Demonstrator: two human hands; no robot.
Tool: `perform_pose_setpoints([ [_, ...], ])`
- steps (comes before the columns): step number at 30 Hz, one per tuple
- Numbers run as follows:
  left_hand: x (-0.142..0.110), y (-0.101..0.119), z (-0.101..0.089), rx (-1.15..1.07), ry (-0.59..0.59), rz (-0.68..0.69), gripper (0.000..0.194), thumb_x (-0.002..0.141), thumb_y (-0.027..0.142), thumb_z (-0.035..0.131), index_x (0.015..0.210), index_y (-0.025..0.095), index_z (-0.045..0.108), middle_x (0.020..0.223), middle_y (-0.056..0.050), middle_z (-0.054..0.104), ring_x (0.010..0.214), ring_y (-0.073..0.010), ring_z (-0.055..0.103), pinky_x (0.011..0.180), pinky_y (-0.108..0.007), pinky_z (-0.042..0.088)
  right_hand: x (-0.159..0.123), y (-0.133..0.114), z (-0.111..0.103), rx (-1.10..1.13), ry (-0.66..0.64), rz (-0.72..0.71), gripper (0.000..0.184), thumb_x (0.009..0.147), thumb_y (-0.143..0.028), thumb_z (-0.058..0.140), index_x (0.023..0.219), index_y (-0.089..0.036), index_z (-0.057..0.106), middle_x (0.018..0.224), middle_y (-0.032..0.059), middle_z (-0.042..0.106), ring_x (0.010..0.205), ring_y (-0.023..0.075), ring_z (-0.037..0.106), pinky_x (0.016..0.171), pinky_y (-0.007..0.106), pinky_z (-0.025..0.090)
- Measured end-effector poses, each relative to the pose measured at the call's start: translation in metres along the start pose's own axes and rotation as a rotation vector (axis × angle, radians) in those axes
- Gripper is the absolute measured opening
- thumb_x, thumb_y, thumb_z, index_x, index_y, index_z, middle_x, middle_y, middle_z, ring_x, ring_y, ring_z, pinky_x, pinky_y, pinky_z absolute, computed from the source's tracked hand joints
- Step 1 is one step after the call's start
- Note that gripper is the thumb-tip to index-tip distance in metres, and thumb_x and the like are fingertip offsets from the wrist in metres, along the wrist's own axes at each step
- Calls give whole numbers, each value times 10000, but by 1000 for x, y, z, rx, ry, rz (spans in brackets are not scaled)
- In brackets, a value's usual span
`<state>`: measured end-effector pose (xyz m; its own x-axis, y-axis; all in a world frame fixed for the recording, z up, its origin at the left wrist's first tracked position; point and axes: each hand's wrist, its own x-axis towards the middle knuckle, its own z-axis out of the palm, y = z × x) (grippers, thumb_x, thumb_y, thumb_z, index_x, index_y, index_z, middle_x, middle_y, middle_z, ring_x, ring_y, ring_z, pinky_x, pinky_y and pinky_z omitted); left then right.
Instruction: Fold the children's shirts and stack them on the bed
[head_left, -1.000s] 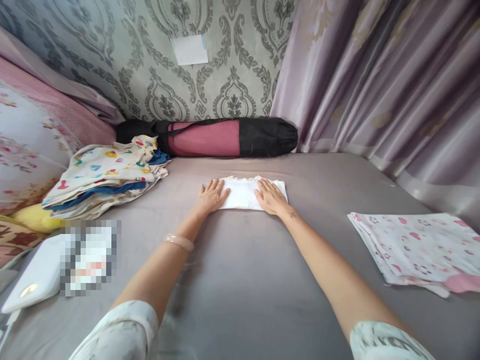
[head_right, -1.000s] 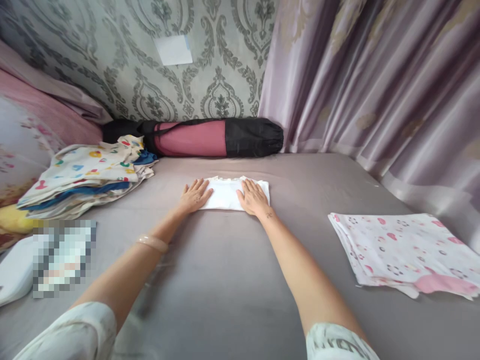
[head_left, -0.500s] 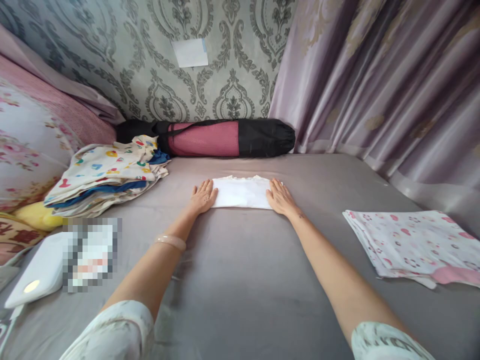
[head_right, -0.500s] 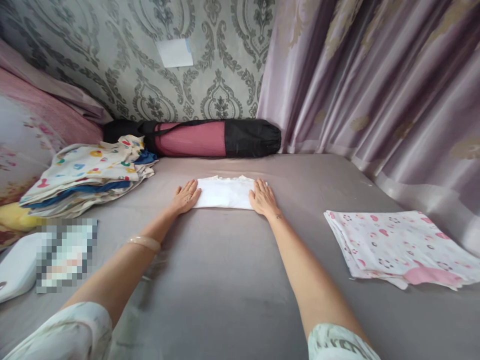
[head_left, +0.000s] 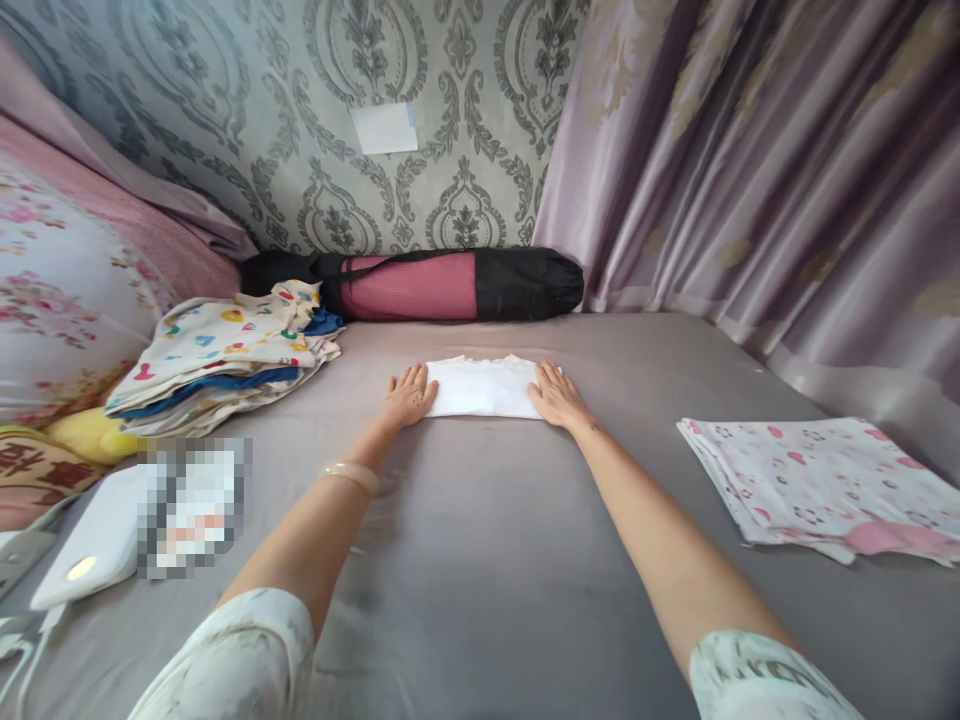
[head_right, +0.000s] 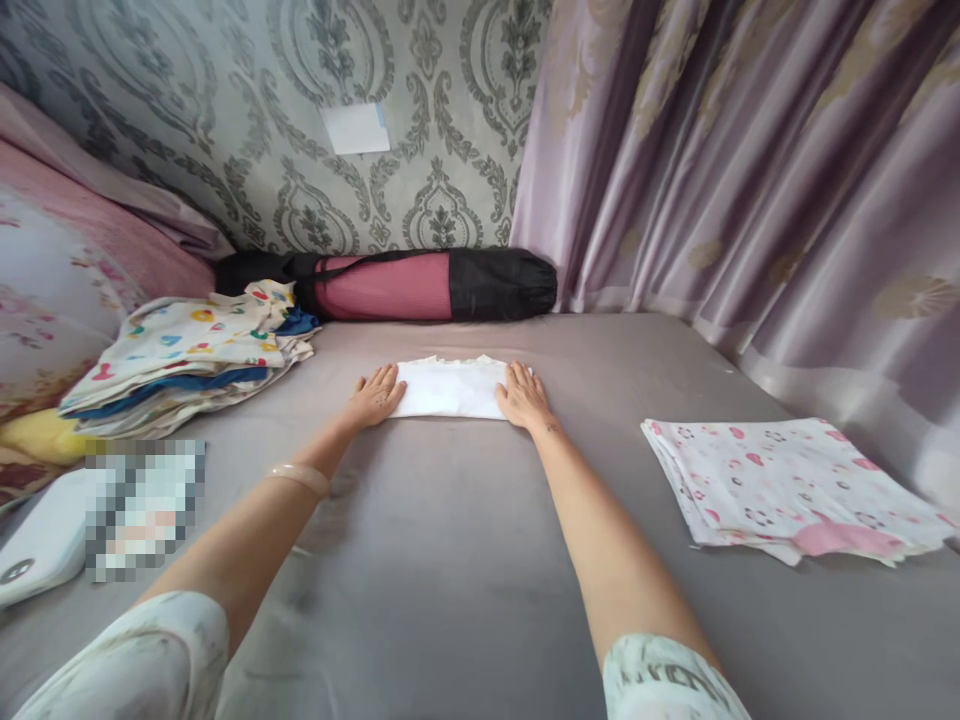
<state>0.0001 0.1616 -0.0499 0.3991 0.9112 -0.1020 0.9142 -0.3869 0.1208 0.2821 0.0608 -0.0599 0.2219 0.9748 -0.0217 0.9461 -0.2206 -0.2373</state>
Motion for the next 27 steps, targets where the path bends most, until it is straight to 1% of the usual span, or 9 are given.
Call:
perform_pose_setpoints([
  [3,4,2,-5,2,-43,-13,653,969,453,160,1516,99,208,1590,-133,180,1466,-254,170,1163,-494,179,0,-4,-6,25,-37,25,626,961,-372,232,1516,-83,230,1607,115,129,1474,235,98,1187,443,110],
  [5,7,8,-9,7,-22,-34,631,968,431,204,1504,102,247,1586,-145,192,1465,-266,174,1159,-499,188,0,-9,-10,48,-42,39,612,958,-349,234,1514,-93,242,1605,120,134,1474,239,96,1182,482,103],
  [8,8,24,-14,-8,149,-49,592,973,401,207,1491,129,296,1581,-126,226,1466,-254,175,1171,-476,180,-1,-21,-15,78,38,64,599,965,-333,204,1514,-94,242,1604,124,134,1475,240,87,1180,496,87],
  [10,6,37,-15,-35,258,-50,595,979,409,175,1492,136,303,1576,-109,253,1465,-245,185,1178,-452,183,-1,-30,-15,84,105,85,607,973,-339,182,1515,-69,223,1603,128,137,1475,237,84,1185,464,90],
  [11,5,42,-14,-46,283,-51,602,981,418,162,1492,135,307,1572,-105,265,1463,-245,192,1179,-448,188,-2,-34,-14,81,126,92,612,976,-345,174,1515,-57,218,1601,131,144,1475,236,86,1186,447,96],
  [14,1,50,-4,-50,298,-53,608,983,430,147,1487,139,326,1560,-97,297,1459,-246,205,1183,-442,189,-3,-40,-10,47,148,94,624,984,-369,168,1509,-36,229,1595,142,163,1473,240,91,1186,422,104],
  [18,-1,48,8,-9,300,-49,615,984,425,155,1481,112,340,1548,-111,320,1454,-251,221,1189,-424,173,-3,-37,-7,22,137,103,641,990,-400,163,1505,-26,241,1592,148,165,1472,252,100,1186,430,97],
  [24,-2,46,6,37,361,-28,643,983,442,133,1479,93,346,1549,-113,319,1460,-265,195,1197,-426,140,-4,-32,-11,8,139,87,652,992,-427,143,1511,-45,241,1595,138,158,1472,260,91,1184,453,87],
  [27,-1,46,7,25,299,-36,637,986,438,139,1480,92,344,1548,-121,319,1456,-276,207,1192,-435,155,-5,-31,-6,-1,119,98,655,992,-440,139,1516,-59,238,1600,134,139,1473,265,82,1182,453,95],
])
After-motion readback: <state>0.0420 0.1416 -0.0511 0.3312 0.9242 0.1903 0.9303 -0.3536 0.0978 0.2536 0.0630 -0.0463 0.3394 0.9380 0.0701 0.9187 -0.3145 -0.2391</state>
